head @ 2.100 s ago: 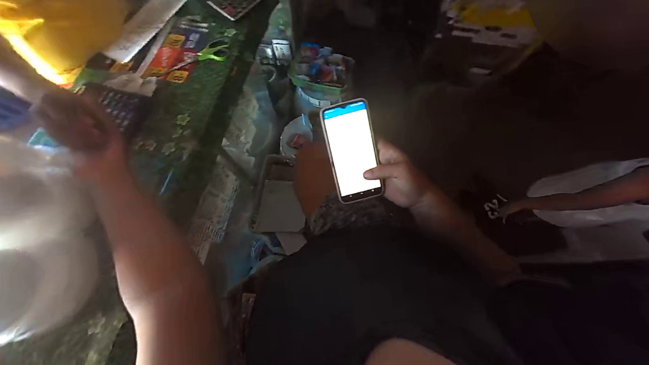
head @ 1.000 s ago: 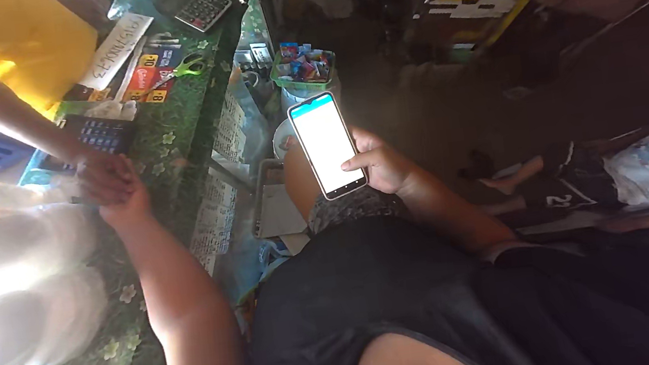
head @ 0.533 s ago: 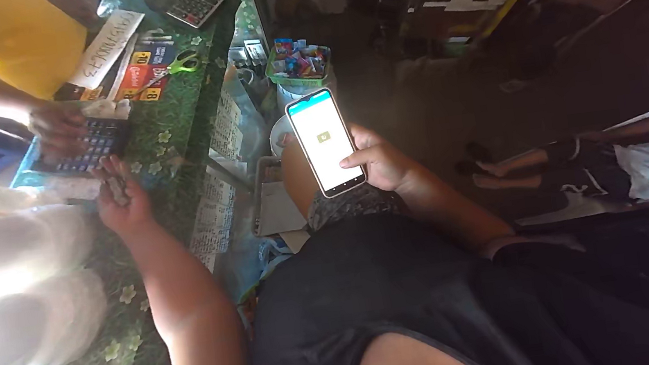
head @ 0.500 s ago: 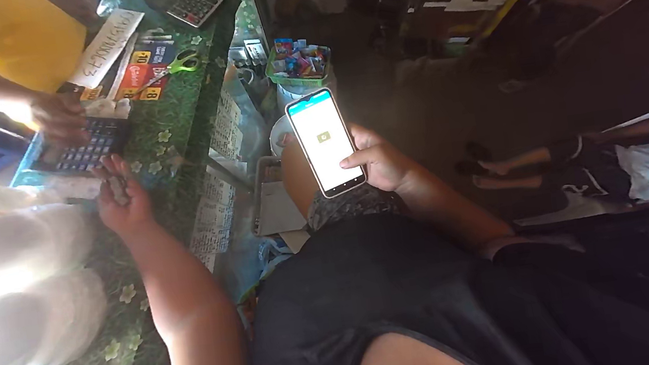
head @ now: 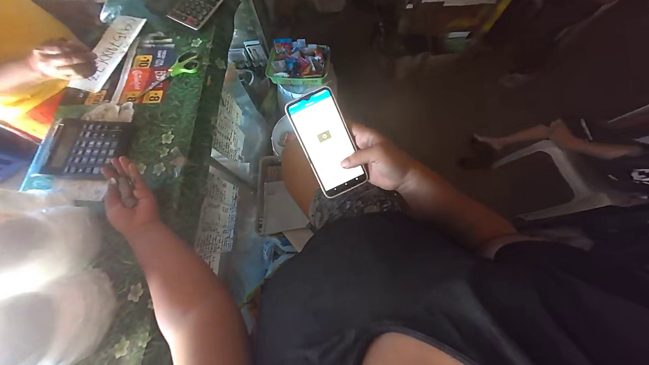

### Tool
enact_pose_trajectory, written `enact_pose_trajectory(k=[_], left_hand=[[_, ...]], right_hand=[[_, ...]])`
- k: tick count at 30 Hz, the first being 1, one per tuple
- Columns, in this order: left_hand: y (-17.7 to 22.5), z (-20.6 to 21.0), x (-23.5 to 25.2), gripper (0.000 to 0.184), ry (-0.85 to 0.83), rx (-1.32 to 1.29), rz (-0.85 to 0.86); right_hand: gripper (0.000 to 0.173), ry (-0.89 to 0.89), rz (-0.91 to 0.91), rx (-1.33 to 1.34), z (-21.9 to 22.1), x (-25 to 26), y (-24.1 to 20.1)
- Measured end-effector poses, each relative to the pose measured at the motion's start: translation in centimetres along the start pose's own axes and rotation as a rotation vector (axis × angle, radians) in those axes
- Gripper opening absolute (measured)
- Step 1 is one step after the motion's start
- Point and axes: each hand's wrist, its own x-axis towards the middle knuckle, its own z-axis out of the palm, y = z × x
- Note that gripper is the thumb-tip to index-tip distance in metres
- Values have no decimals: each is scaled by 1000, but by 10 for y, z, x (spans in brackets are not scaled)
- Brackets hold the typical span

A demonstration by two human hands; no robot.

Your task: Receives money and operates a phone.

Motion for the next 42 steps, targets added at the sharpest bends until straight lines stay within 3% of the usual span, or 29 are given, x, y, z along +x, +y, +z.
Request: enact_pose_trajectory(k=[42], left_hand=[[-2, 2, -7, 41, 29, 82, 15]], right_hand=[[65, 7, -24, -10, -10, 2, -10]])
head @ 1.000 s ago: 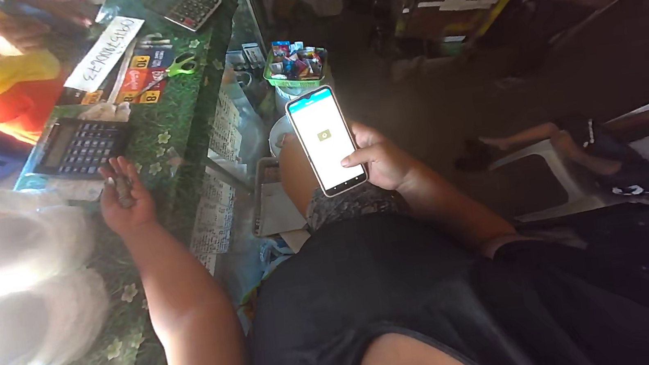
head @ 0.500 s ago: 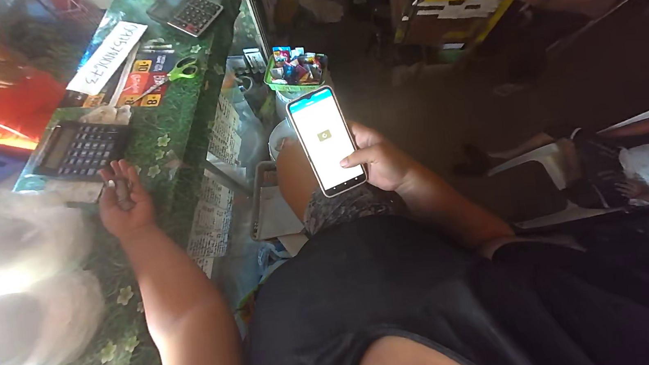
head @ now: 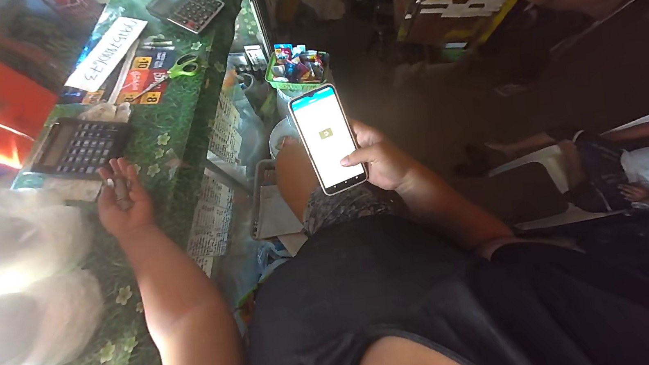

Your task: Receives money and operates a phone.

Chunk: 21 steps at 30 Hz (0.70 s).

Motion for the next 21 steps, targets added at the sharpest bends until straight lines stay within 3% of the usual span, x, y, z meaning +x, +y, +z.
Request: enact_pose_trajectory(k=[21], left_hand=[[1, 0, 3, 41, 25, -14, 2]], right_hand=[[64, 13, 5, -3, 5, 5, 3]])
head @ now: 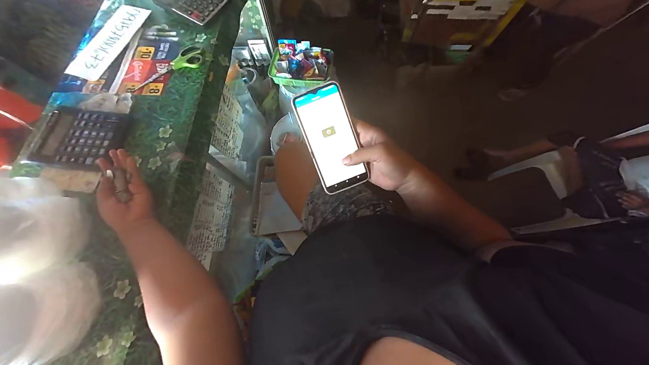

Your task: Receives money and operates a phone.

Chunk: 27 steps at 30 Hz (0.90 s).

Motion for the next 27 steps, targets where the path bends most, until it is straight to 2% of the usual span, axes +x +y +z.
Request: enact_pose_trajectory(k=[27], left_hand=[[2, -5, 5, 40, -18, -24, -19]], right_hand=[[64, 27, 8, -25, 5, -3, -4]])
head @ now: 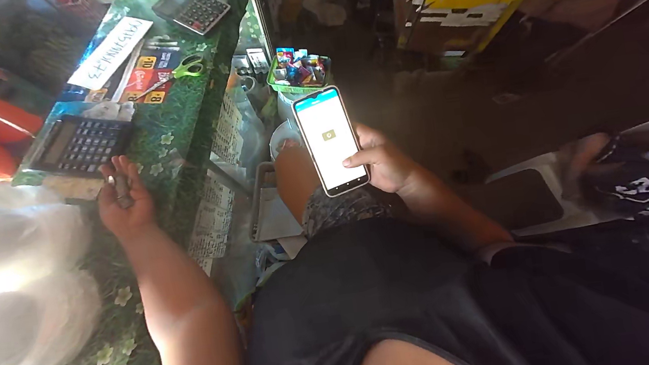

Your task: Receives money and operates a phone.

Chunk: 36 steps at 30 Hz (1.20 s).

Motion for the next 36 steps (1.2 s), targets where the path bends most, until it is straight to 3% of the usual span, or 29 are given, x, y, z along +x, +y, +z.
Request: enact_pose_trajectory(k=[23, 36], left_hand=[[-1, 7, -7, 39, 57, 48, -9], [0, 7, -5, 40, 43, 69, -5]], right_hand=[[61, 39, 16, -109, 0, -6, -5], [58, 7, 13, -10, -4, 1, -2]])
